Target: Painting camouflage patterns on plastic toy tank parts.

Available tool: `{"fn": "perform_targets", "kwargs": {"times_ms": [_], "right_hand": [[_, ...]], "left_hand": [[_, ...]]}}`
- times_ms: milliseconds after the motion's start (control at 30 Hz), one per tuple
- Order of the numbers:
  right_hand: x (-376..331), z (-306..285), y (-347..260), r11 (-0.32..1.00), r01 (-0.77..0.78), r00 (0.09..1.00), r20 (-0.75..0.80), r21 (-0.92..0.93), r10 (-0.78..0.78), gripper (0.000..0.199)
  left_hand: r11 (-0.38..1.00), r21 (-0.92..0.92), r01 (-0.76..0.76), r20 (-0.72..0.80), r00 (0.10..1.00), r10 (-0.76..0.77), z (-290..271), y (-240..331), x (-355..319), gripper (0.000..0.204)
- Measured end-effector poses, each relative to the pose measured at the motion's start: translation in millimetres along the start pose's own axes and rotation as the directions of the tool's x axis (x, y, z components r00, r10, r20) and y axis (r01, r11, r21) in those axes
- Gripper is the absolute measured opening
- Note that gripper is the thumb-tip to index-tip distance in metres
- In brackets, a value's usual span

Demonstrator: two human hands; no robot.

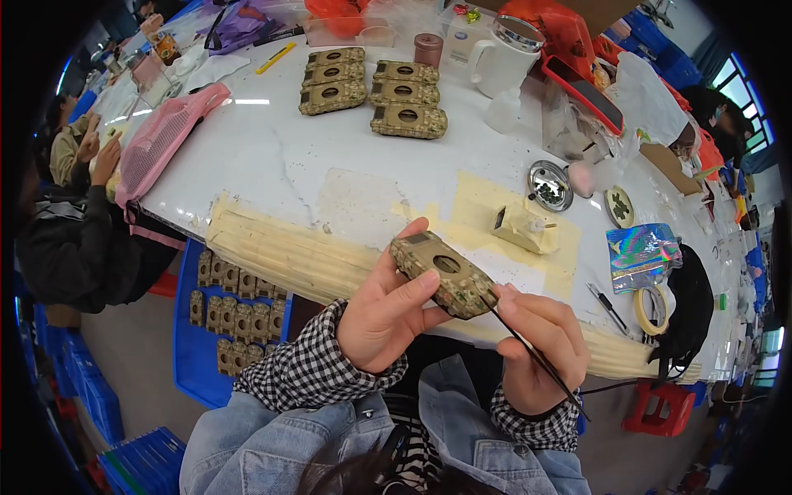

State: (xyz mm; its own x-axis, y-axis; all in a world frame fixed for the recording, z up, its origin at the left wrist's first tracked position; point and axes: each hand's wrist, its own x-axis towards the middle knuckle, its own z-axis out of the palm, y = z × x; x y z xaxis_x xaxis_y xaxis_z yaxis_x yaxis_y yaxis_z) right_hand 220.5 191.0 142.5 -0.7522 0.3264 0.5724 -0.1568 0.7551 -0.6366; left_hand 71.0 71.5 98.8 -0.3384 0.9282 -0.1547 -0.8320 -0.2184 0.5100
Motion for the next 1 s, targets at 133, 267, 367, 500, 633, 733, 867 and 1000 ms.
{"fn": "perform_targets", "kwargs": {"times_ms": [133, 267, 367, 500, 633, 733, 867, 1000], "right_hand": [[-8.1, 3.7, 1.3, 0.999, -0.036, 0.999, 0.028, 0.013, 0.035, 0.034], [-11.1, 2.7, 2.7, 0.999, -0.049, 0.998, 0.039, 0.021, 0.048, 0.032], [-10.9, 2.3, 2.4, 0.998, -0.055, 0.997, 0.050, 0.020, 0.054, 0.031], [-11.4, 2.6, 4.6, 0.999, -0.042, 0.998, 0.050, 0.018, 0.041, 0.030], [-10.8, 2.7, 5.3, 0.999, -0.046, 0.997, 0.068, 0.021, 0.045, 0.030], [-10.3, 2.7, 6.1, 0.999, -0.042, 0.996, 0.075, 0.015, 0.041, 0.030], [-9.2, 2.8, 6.2, 0.999, -0.037, 0.996, 0.084, 0.007, 0.036, 0.030], [-9.0, 3.4, 5.9, 0.999, -0.038, 0.995, 0.088, 0.006, 0.037, 0.030]], "left_hand": [[1.000, 0.027, -0.002, 0.011, 1.000, 0.002, -4.1, -2.9, -1.5, 0.062], [0.999, 0.047, -0.012, 0.008, 1.000, 0.011, -2.8, -4.5, -3.1, 0.063], [0.998, 0.060, -0.032, -0.002, 0.999, 0.032, -0.6, -5.0, -3.7, 0.064], [0.998, 0.057, -0.038, -0.008, 0.999, 0.038, -1.0, -6.4, -3.2, 0.064], [0.998, 0.056, -0.034, -0.021, 0.999, 0.035, -1.5, -6.2, -3.5, 0.064], [0.998, 0.051, -0.032, -0.030, 0.999, 0.033, -1.8, -6.1, -3.6, 0.065], [0.998, 0.051, -0.033, -0.031, 0.999, 0.034, -2.3, -5.7, -3.4, 0.065], [0.998, 0.055, -0.034, -0.034, 0.999, 0.036, -1.8, -4.8, -3.9, 0.066]]}}
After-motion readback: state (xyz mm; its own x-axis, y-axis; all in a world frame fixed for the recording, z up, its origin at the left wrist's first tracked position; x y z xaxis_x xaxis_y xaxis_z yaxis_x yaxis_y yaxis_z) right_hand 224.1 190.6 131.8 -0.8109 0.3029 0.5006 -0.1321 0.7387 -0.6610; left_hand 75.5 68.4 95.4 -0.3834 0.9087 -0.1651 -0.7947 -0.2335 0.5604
